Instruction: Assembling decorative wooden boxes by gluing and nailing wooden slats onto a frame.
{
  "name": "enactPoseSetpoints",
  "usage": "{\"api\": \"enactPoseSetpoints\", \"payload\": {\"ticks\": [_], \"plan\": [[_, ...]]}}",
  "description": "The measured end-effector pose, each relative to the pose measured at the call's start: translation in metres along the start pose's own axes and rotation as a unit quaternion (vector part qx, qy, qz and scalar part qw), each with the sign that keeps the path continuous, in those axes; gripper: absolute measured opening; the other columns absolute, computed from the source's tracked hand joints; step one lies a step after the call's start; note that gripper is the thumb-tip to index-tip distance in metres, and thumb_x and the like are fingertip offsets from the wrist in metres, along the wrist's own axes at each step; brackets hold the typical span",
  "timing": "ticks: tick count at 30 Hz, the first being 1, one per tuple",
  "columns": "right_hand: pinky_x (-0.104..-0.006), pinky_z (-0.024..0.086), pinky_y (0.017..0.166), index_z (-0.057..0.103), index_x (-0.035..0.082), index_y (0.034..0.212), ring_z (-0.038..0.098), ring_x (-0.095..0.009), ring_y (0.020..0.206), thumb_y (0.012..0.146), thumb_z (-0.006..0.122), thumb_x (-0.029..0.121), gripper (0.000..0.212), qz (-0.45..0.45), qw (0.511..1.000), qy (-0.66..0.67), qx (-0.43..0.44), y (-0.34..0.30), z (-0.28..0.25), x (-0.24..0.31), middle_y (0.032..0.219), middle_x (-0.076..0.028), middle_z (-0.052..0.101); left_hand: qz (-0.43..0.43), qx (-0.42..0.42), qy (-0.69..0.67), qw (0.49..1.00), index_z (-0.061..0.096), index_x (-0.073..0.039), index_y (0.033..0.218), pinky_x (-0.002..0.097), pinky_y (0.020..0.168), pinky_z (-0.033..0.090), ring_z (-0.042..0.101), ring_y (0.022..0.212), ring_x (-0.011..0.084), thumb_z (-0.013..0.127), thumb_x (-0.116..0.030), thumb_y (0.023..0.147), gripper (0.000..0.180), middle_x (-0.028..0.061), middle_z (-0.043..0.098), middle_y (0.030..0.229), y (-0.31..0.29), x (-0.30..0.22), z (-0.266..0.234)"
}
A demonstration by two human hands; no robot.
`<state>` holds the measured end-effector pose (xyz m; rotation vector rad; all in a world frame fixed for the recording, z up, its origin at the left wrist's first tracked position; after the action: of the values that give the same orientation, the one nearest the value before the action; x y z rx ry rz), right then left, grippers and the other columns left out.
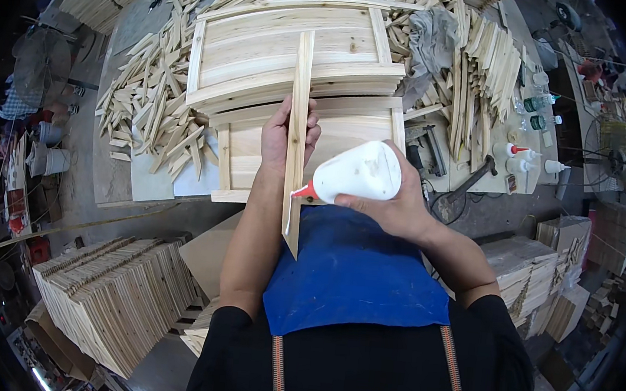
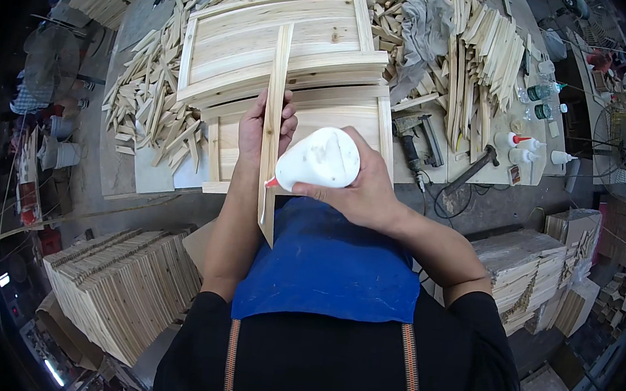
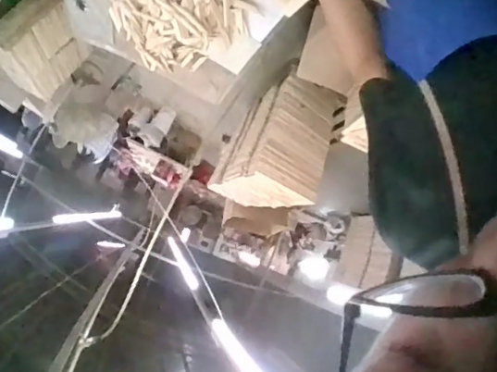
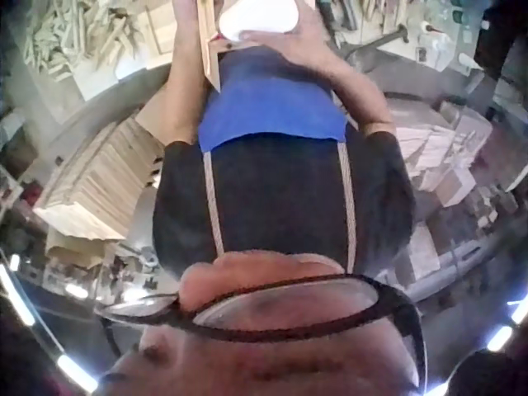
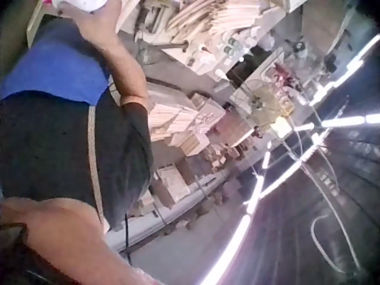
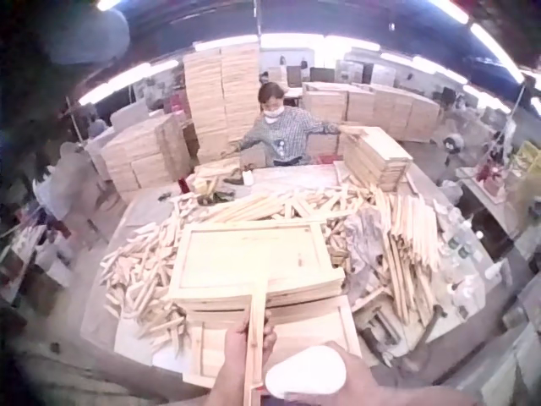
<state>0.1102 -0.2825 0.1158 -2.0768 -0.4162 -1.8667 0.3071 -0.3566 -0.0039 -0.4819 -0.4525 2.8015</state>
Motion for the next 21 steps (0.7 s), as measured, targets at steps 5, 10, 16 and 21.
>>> {"api": "enactPoseSetpoints", "payload": {"ticks": [5, 10, 16, 21], "plan": [[-0.0313, 0.057, 0.092, 0.058, 0.002, 0.127, 0.070, -0.014, 0.104, 0.081, 0.093, 0.016, 0.059, -0.039, 0.994, 0.024, -0.098, 0.033, -0.020, -0.006, 0.111, -0.007, 0.072, -0.017, 0.050, 0.043, 0.998, 0.063, 0.002, 0.115, 0.0333, 0.052, 0.048, 0.059, 0.069, 0.0213, 0.049, -0.036, 0.111, 0.040, 0.0114, 0.064, 0.085, -0.001, 0.006, 0.007], [-0.0306, 0.058, 0.090, 0.058, 0.001, 0.130, 0.070, -0.014, 0.103, 0.085, 0.089, 0.012, 0.055, -0.056, 0.984, 0.094, -0.141, 0.064, -0.044, -0.013, 0.112, -0.006, 0.072, -0.043, -0.003, 0.021, 0.999, 0.063, 0.002, 0.115, 0.0324, 0.055, 0.048, 0.058, 0.070, 0.0205, 0.049, -0.035, 0.112, 0.039, 0.0115, 0.062, 0.083, -0.003, 0.013, 0.019], [-0.0288, 0.060, 0.082, 0.059, 0.001, 0.128, 0.070, -0.013, 0.099, 0.086, 0.088, 0.013, 0.052, -0.117, 0.970, 0.064, -0.201, 0.098, -0.075, -0.014, 0.112, -0.007, 0.072, -0.033, 0.041, 0.050, 0.997, 0.061, 0.001, 0.114, 0.0298, 0.061, 0.047, 0.058, 0.074, 0.0190, 0.048, -0.033, 0.112, 0.036, 0.0108, 0.063, 0.093, -0.008, 0.016, 0.030], [-0.0272, 0.060, 0.072, 0.061, 0.001, 0.126, 0.071, -0.013, 0.094, 0.087, 0.088, 0.016, 0.050, -0.124, 0.956, 0.103, -0.246, 0.129, -0.110, -0.012, 0.111, -0.008, 0.072, -0.057, 0.085, 0.056, 0.993, 0.061, 0.001, 0.114, 0.0299, 0.061, 0.047, 0.059, 0.076, 0.0187, 0.048, -0.031, 0.112, 0.035, 0.0103, 0.063, 0.099, -0.011, 0.021, 0.032]]}}
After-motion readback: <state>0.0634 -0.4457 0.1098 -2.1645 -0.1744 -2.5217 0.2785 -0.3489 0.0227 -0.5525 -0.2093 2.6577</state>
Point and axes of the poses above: each hand's wrist, its own y-axis towards the middle knuckle, its own z-axis out of the palm, x = y × z, the point moved 3 cm from there along y, towards the middle knuckle
